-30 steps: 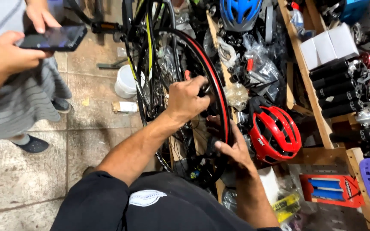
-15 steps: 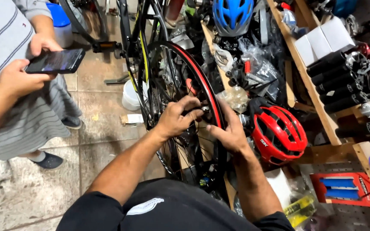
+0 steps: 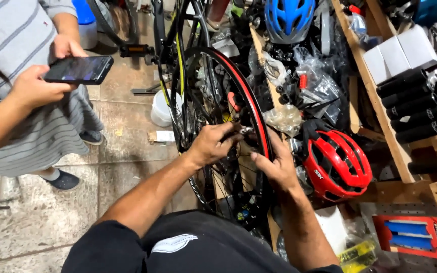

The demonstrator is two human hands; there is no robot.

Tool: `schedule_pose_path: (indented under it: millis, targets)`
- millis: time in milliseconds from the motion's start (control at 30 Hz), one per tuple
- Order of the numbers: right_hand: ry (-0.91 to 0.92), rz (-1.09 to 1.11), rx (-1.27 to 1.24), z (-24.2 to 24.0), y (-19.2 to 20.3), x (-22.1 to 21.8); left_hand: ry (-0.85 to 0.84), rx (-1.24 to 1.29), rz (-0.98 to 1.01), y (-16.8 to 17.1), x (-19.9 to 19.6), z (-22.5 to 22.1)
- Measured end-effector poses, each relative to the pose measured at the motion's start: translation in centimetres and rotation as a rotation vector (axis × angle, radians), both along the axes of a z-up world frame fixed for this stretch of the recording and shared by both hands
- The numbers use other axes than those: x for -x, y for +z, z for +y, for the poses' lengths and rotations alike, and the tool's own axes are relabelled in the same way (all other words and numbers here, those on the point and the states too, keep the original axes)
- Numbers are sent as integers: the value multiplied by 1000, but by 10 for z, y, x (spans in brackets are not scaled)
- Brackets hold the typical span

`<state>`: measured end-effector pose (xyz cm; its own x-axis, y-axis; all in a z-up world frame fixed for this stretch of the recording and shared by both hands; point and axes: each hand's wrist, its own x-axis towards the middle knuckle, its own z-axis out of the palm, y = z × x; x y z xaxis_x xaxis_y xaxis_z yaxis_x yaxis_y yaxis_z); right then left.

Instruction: Manually seating a bicycle tire onto a rim by pressing the bead into the wheel channel.

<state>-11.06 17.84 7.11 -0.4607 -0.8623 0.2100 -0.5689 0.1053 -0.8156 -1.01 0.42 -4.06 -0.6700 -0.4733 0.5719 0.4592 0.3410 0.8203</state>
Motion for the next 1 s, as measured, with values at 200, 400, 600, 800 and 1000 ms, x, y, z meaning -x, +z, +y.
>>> schedule_pose_path:
  millis: [200,400,600,800,1000]
  targets:
    - [-41,-154,-2,-1,21,-31,209,-125,168,39,-23,-1]
    - [-18,-185,18,0,23,-33,334,-146,48,37,9,-23]
    - [26,-273,79,7,9,-26,221,-179,23,54,7,-35]
    - [35,-214,62,12,3,-22,480,-22,-5,47,23,-17]
    - [-20,-60,-63,39,-18,-4,470,202,-114,47,24,-12]
